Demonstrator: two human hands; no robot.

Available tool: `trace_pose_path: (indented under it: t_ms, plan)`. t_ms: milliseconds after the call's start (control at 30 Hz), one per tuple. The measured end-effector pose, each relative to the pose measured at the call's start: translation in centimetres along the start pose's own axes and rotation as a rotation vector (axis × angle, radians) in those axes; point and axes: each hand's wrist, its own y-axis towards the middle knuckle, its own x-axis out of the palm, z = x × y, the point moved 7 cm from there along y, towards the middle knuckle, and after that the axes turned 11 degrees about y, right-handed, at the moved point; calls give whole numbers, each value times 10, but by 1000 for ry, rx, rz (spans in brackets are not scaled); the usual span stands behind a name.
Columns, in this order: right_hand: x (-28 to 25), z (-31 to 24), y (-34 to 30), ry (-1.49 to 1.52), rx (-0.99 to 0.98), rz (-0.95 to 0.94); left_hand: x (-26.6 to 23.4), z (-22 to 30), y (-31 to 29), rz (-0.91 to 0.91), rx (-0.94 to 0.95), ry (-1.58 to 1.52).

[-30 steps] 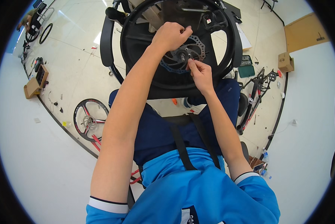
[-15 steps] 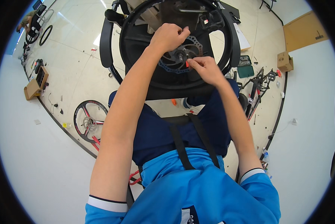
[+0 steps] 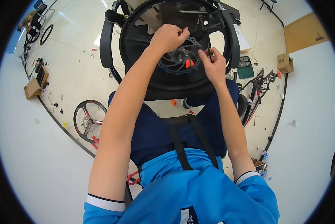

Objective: The person assembles a bicycle disc brake rotor onto a hub by hand, inserting and tightening multiple small bolts. The person repeatedly adjusts the rotor and bolts to secure the assembly.

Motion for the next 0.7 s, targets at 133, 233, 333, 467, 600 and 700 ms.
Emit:
trace_pose_path:
  t_ms: [133,233,333,467,600,700]
  plan:
    - [11,26,-8,47,41,15,-6,9,-3,167,56,118]
    - [14,32,-9,58,46,-2,-11,17,-7,339,138,184]
    - [15,36,-9,74,45,1,-10,18,-4,348,177,174]
    - [15,45,-8,111,62,-15,-11,20,4,294,227,126]
    - [16,44,-8,71,55,-33,-10,20,4,293,225,112]
    - [16,35,-9,97,90,25,-11,18,4,291,217,121]
